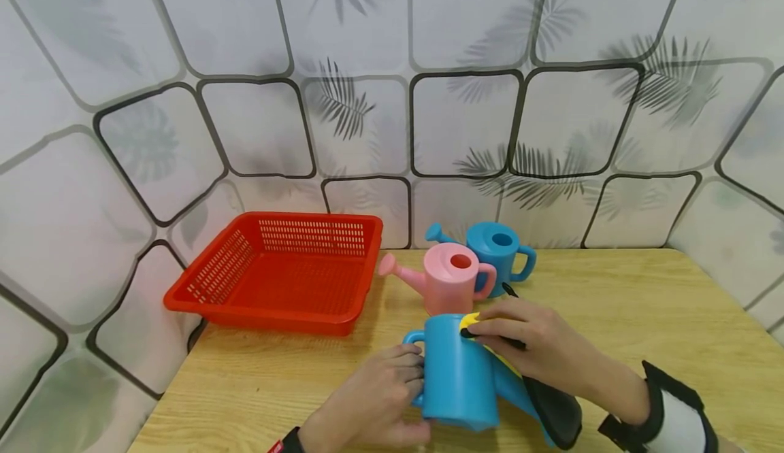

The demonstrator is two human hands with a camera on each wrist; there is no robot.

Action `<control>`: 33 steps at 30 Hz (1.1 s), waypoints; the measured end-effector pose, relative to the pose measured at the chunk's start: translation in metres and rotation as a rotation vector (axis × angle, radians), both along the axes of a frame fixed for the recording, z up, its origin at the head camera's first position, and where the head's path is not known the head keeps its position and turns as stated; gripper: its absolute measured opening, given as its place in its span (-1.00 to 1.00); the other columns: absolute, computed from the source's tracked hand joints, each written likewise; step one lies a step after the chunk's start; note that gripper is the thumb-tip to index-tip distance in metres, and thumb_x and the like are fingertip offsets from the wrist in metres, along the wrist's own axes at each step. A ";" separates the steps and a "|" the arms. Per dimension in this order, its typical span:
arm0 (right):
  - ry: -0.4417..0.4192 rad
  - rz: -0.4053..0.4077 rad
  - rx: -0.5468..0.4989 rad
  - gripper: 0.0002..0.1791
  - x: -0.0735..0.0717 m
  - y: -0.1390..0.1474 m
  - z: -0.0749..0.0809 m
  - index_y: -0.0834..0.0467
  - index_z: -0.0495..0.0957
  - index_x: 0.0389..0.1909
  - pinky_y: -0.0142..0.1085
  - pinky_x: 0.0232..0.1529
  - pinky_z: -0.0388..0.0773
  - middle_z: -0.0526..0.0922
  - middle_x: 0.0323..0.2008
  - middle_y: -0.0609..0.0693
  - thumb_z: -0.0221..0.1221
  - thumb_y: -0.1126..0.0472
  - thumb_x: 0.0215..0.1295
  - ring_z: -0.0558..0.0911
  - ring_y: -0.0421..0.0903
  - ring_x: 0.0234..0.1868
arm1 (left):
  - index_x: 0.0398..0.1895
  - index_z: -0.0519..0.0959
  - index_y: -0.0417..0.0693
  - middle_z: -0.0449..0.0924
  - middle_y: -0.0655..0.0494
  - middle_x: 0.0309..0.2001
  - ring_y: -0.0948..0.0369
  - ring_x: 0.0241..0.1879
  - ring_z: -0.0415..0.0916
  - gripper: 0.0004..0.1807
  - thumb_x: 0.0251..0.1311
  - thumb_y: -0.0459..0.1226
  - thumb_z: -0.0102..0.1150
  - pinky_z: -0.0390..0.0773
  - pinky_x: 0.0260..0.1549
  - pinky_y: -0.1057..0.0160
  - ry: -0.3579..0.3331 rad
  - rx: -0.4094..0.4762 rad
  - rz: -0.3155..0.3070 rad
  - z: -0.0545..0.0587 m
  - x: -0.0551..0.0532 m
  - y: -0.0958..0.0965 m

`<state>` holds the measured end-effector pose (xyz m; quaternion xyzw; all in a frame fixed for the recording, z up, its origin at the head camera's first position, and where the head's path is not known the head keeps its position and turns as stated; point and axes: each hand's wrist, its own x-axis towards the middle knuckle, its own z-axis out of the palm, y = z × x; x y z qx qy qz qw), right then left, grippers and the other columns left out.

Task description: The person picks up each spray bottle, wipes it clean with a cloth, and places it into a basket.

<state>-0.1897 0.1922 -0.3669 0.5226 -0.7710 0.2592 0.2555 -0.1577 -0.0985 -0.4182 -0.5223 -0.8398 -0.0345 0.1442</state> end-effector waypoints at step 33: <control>-0.017 -0.043 -0.031 -0.70 0.003 0.009 -0.006 0.04 0.73 -0.09 -0.55 -0.09 0.59 0.72 -0.15 -0.15 0.15 -0.05 0.46 0.66 -0.27 -0.21 | -0.23 0.68 0.12 0.73 0.36 -0.30 0.33 -0.02 0.62 -0.68 0.29 0.11 0.16 0.45 0.35 0.26 0.018 0.024 -0.018 0.000 -0.002 0.003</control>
